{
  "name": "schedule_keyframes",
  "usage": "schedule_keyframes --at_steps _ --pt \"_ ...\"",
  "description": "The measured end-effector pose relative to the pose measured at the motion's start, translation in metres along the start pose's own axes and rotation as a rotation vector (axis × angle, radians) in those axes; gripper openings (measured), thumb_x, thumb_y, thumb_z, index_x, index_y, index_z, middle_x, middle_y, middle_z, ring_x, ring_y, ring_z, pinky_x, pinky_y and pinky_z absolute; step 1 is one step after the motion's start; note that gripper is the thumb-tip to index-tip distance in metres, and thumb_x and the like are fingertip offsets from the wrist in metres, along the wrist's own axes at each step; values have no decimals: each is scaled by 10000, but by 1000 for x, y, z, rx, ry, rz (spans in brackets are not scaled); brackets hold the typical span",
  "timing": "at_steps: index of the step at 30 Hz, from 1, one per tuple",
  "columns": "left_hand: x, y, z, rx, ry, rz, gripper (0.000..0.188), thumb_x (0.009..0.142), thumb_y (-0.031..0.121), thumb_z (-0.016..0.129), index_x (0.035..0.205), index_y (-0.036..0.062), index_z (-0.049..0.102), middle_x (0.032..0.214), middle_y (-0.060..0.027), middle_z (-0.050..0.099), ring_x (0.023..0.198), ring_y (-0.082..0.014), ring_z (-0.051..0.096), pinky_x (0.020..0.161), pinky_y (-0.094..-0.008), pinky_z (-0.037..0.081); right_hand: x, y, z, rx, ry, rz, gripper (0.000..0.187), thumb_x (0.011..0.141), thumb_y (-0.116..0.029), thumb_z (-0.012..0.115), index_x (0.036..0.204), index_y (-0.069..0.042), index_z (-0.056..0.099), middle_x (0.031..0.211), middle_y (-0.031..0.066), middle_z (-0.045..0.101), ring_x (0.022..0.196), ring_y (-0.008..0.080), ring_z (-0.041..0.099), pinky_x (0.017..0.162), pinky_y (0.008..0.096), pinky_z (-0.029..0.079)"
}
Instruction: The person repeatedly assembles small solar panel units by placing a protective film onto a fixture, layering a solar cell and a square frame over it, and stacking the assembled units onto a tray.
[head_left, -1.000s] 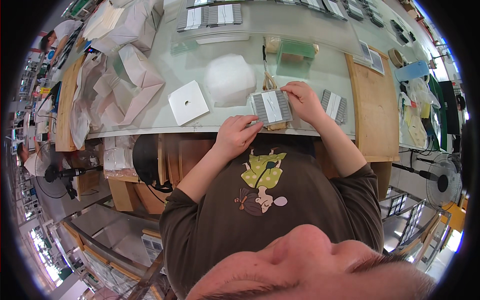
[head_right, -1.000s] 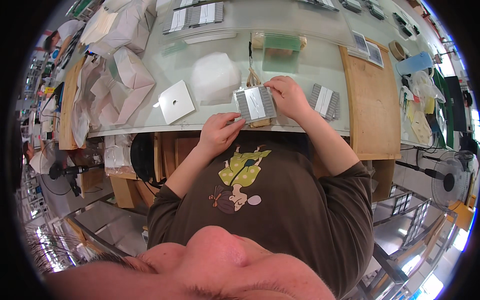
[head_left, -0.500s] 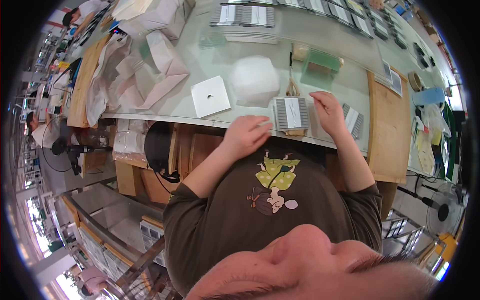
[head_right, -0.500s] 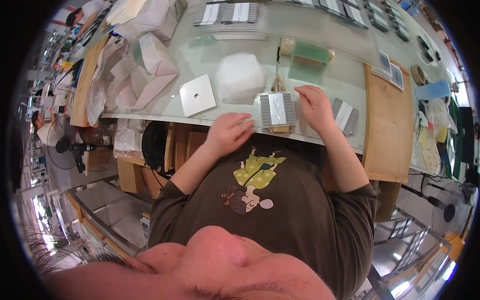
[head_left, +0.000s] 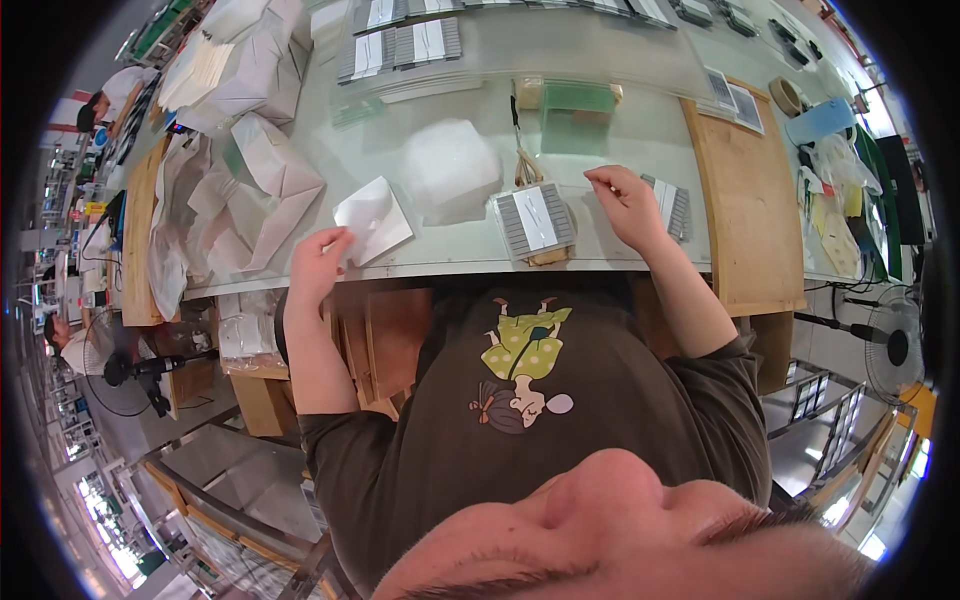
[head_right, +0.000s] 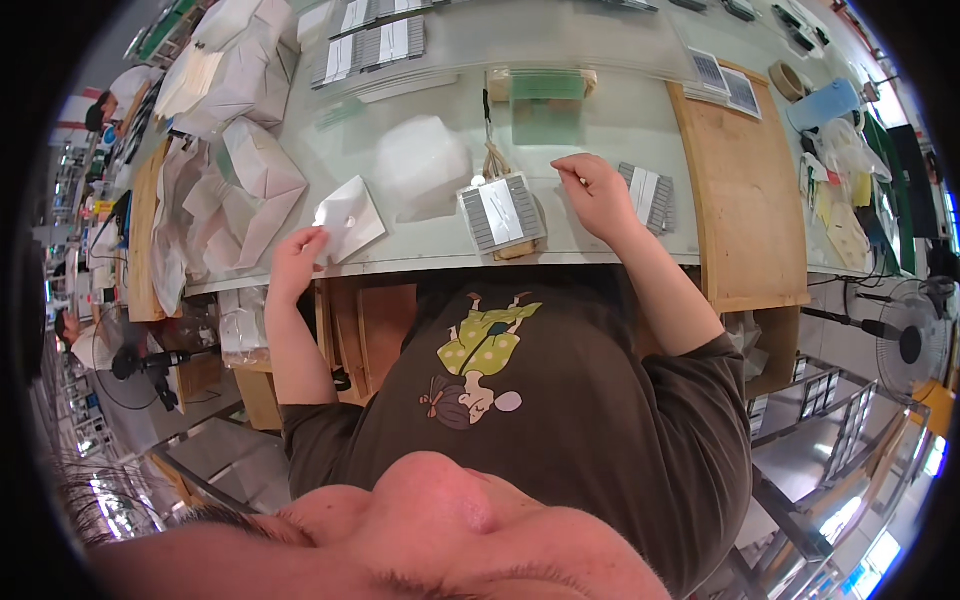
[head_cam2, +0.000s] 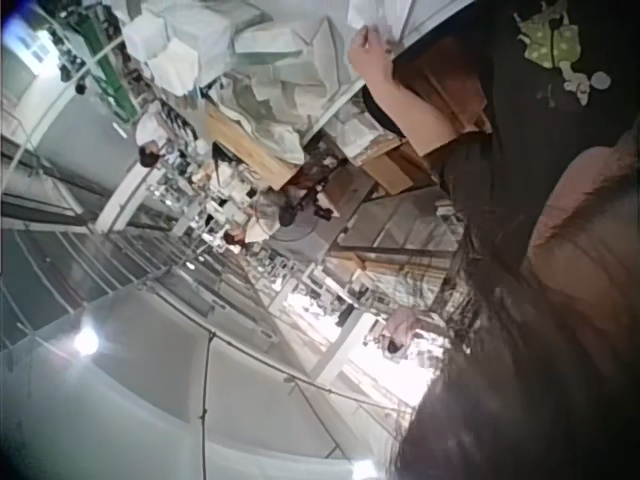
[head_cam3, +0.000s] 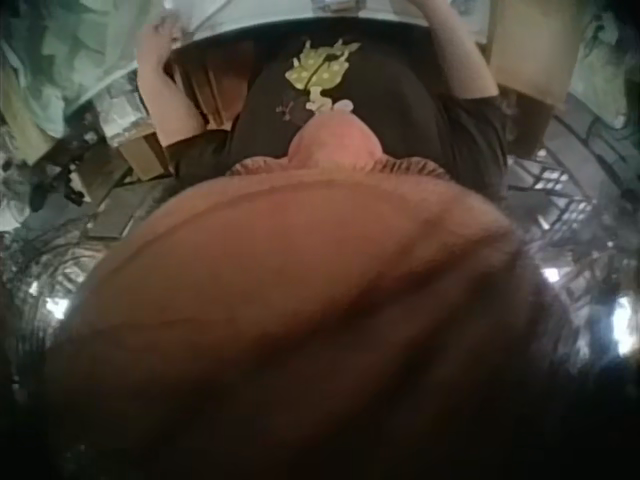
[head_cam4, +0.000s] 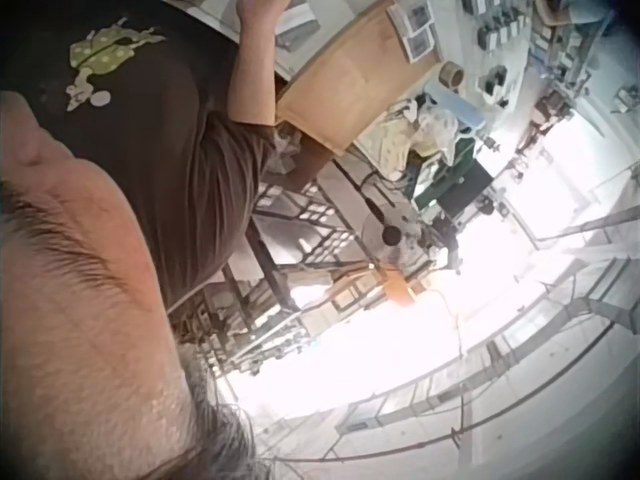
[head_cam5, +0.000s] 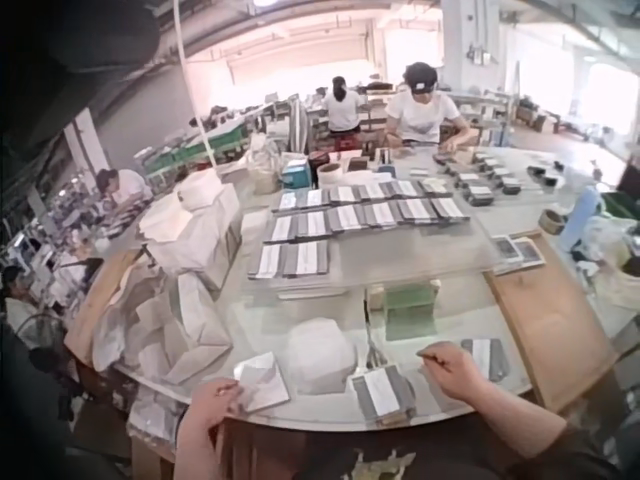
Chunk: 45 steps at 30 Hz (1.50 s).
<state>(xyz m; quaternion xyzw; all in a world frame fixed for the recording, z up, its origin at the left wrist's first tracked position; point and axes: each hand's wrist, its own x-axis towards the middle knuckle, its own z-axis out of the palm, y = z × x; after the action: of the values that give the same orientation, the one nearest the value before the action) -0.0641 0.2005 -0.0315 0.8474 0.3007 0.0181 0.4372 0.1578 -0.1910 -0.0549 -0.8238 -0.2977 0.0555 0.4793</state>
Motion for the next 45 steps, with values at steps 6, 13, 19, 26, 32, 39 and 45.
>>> schedule_keyframes --at_steps 6,13,19,26,32,39,45 --pt "-16 19 42 -599 836 212 158 902 98 610 998 -22 644 956 -61 632 889 -147 593 726 -301 519 -7 -20 1 93 9 70 165 901 -83 572 1031 -32 660 911 55 652 823 132 589 720 257 470" --pt "-42 98 122 198 421 1200 266 720 80 757 960 60 645 1023 -84 614 1006 -345 590 894 -411 484 -13 -89 23 863 -340 568 245 910 -121 616 1127 -9 588 841 23 639 636 60 554 524 191 423" --pt "-25 103 151 -450 366 530 210 794 213 728 876 37 649 927 -77 633 814 -195 606 670 -282 476 -9 -62 19 763 -268 577 283 888 -124 647 1128 9 580 757 -20 604 564 32 517 477 180 405" --pt "-16 94 160 -419 -289 31 345 807 305 733 670 10 617 598 -10 587 539 -72 509 507 -234 411 -17 -36 25 336 -172 411 428 792 -139 731 1162 22 589 618 -34 546 558 36 466 530 218 397" --pt "-18 92 162 -340 -269 42 370 778 318 755 654 -1 614 593 -22 588 540 -76 502 512 -249 415 -23 -31 27 311 -143 397 441 774 -138 743 1163 8 595 602 -40 520 552 38 455 537 221 384" --pt "-20 91 164 -245 -267 12 396 756 354 764 664 0 613 590 -39 586 545 -105 517 531 -267 427 -25 -36 26 284 -151 405 472 774 -120 754 1189 13 573 617 -60 491 569 17 429 540 185 356" --pt "-29 98 166 -51 -62 281 278 746 285 765 743 39 635 807 -81 638 713 -183 583 627 -298 464 -31 -30 22 83 -123 365 463 760 -133 766 1177 -24 598 708 -17 537 592 45 445 564 213 397"
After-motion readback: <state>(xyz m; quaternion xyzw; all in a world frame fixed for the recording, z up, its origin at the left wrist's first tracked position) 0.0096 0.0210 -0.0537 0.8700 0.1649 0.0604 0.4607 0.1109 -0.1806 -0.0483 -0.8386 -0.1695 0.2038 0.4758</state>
